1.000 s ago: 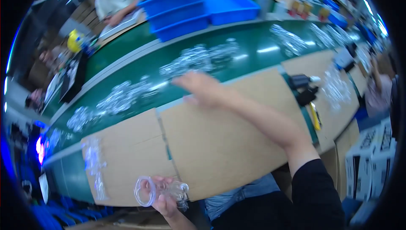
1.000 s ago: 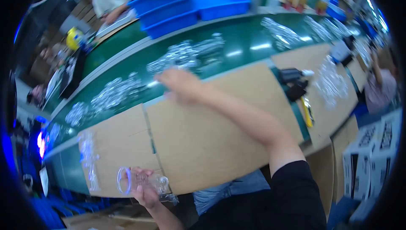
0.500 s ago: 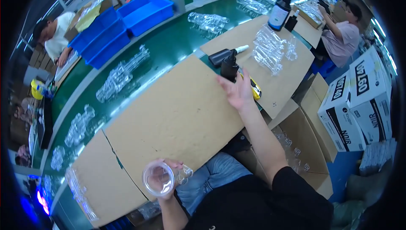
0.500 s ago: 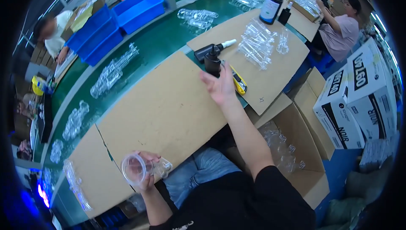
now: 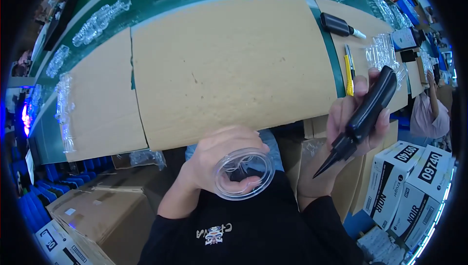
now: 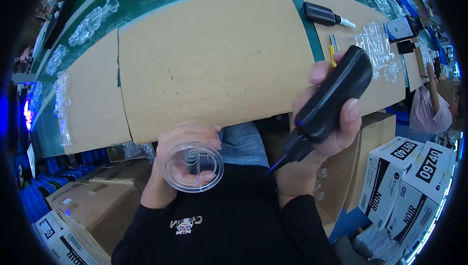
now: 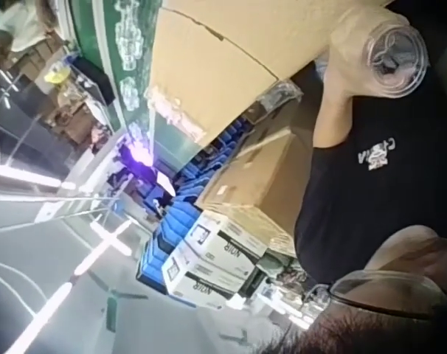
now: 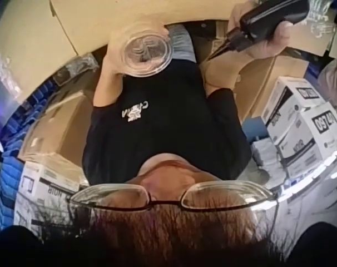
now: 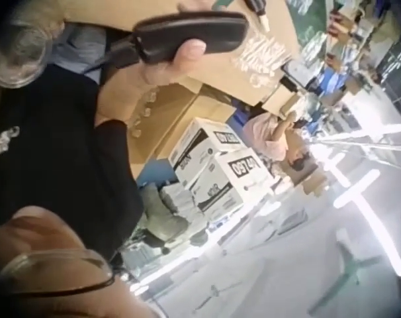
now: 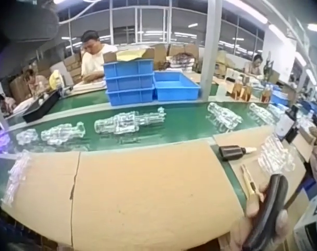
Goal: Applying glue and assembling components of clear plastic robot-shaped containers on an assembly line.
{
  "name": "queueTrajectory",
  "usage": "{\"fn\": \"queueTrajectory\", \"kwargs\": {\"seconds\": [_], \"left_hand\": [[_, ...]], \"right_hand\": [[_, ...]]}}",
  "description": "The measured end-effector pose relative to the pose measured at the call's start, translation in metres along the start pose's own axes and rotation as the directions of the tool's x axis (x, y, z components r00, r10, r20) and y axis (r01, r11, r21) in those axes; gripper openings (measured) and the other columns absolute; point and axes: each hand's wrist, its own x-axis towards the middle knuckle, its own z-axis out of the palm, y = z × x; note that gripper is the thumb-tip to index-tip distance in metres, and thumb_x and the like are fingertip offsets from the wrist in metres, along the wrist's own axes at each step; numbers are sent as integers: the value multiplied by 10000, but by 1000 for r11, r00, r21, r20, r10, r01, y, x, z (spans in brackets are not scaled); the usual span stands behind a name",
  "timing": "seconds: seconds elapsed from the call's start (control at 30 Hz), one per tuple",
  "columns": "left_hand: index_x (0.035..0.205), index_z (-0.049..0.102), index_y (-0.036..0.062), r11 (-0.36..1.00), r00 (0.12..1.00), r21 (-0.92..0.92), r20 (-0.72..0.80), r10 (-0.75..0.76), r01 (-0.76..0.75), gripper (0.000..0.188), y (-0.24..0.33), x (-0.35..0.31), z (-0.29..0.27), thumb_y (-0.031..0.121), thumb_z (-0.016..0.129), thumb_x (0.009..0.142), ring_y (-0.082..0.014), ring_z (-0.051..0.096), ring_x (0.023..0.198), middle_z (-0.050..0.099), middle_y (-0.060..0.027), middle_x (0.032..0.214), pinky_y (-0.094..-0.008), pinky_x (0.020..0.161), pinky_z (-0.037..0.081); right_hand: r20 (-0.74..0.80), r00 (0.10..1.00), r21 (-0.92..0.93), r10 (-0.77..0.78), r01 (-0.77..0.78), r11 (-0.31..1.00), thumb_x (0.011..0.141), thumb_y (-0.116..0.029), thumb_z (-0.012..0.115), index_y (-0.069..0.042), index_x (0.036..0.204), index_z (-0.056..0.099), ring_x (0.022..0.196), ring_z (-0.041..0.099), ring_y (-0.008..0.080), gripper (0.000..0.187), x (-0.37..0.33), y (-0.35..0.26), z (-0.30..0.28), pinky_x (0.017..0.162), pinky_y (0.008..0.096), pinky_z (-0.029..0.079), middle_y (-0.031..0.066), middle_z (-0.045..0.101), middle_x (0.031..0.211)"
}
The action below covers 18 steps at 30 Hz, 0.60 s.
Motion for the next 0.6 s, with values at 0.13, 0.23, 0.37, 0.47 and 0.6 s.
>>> {"fn": "queueTrajectory", "kwargs": {"seconds": [0.13, 0.23, 0.37, 0.47, 0.6], "left_hand": [[913, 661, -7, 1000, 1000, -12, -24, 3, -3, 321, 1, 0, 6, 53, 740, 608, -243, 611, 727, 661, -102, 875, -307, 695, 504], [904, 660, -3, 999, 1000, -40, -14, -11, 10, 303, 0, -3, 5, 63, 738, 618, -239, 606, 713, 656, -102, 862, -307, 677, 496], [890, 659, 0, 998, 1000, -54, -13, -10, 10, 279, -3, -10, 2, 80, 735, 634, -235, 598, 693, 649, -102, 842, -307, 653, 484], [879, 655, 0, 999, 999, -41, -34, 17, -18, 261, -3, -13, 1, 99, 732, 650, -235, 590, 677, 642, -100, 824, -304, 634, 473], [878, 652, -8, 998, 1000, -55, -18, 18, -19, 259, -4, -13, 0, 108, 727, 659, -238, 591, 676, 638, -103, 818, -307, 630, 475]], "right_hand": [[283, 957, 73, 66, -91, 993, 932, -369, 500, 19, 1335, 271, 392, 491, 123, 604, 0, 17, 15, 305, 187, 328, 160, 558, 1056], [98, 995, -46, 22, -17, 999, 928, -372, 510, 14, 1324, 282, 399, 502, 126, 598, -5, 28, 45, 304, 187, 336, 157, 560, 1045], [-67, 997, -179, -46, 33, 983, 924, -373, 523, 10, 1312, 295, 406, 513, 127, 591, -12, 41, 63, 304, 185, 344, 152, 562, 1032], [-56, 998, -185, -27, 16, 983, 920, -370, 530, 9, 1305, 303, 405, 509, 125, 586, -13, 46, 65, 305, 183, 344, 149, 563, 1027], [-48, 998, -204, -27, 17, 979, 915, -366, 539, 8, 1297, 314, 404, 505, 122, 580, -11, 54, 65, 307, 180, 345, 145, 565, 1020]]}}
